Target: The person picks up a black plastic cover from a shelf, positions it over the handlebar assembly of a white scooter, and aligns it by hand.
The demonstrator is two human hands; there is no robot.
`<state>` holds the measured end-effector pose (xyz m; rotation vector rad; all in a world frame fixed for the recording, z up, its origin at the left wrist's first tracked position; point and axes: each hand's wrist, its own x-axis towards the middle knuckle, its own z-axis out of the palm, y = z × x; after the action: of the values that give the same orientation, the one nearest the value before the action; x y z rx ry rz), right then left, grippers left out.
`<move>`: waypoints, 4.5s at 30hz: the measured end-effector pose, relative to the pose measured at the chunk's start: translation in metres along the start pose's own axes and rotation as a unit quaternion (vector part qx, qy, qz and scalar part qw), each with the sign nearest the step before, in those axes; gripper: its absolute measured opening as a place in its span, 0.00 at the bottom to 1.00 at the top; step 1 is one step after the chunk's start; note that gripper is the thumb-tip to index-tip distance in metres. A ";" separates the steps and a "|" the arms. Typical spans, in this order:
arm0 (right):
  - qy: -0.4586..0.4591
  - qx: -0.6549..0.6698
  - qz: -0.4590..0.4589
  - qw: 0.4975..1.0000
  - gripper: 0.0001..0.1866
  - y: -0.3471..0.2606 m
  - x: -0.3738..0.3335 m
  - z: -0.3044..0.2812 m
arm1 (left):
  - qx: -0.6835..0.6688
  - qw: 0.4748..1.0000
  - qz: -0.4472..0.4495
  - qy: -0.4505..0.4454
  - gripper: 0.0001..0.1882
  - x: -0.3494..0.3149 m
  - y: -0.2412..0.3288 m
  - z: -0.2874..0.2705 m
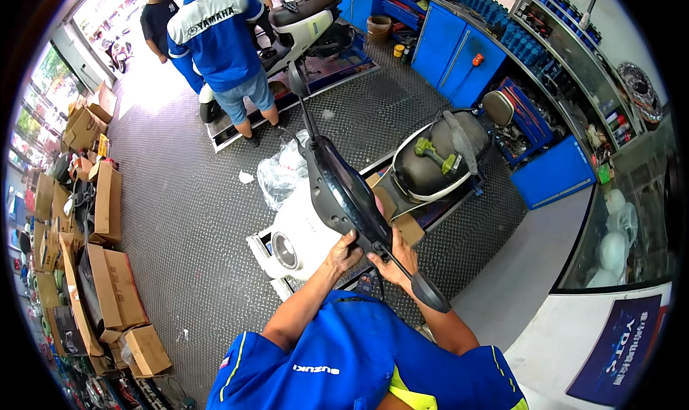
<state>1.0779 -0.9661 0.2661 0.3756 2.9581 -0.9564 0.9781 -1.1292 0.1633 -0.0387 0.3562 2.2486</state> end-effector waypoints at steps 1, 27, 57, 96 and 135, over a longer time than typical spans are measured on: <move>0.009 0.005 -0.008 1.000 0.59 0.001 0.000 0.002 | 0.000 1.000 -0.002 -0.002 0.34 0.000 0.000 -0.002; 0.052 -0.029 0.003 0.998 0.59 -0.006 -0.004 0.007 | 0.384 0.910 0.008 0.157 0.35 0.070 0.198 0.022; 0.046 -0.054 0.124 0.990 0.57 -0.032 -0.016 0.009 | 0.408 0.881 0.060 0.233 0.37 0.059 0.183 0.029; -0.026 0.061 0.153 0.986 0.58 -0.049 -0.067 0.004 | 0.034 0.990 -0.038 0.130 0.32 -0.009 0.064 0.052; 0.192 -0.037 0.029 0.980 0.49 -0.054 -0.021 0.055 | 0.028 0.996 -0.074 0.047 0.36 -0.007 0.046 0.011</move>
<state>1.0826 -1.0448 0.2545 0.7172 3.2875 -0.8481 0.9490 -1.1593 0.1855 -0.1373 0.4517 2.0942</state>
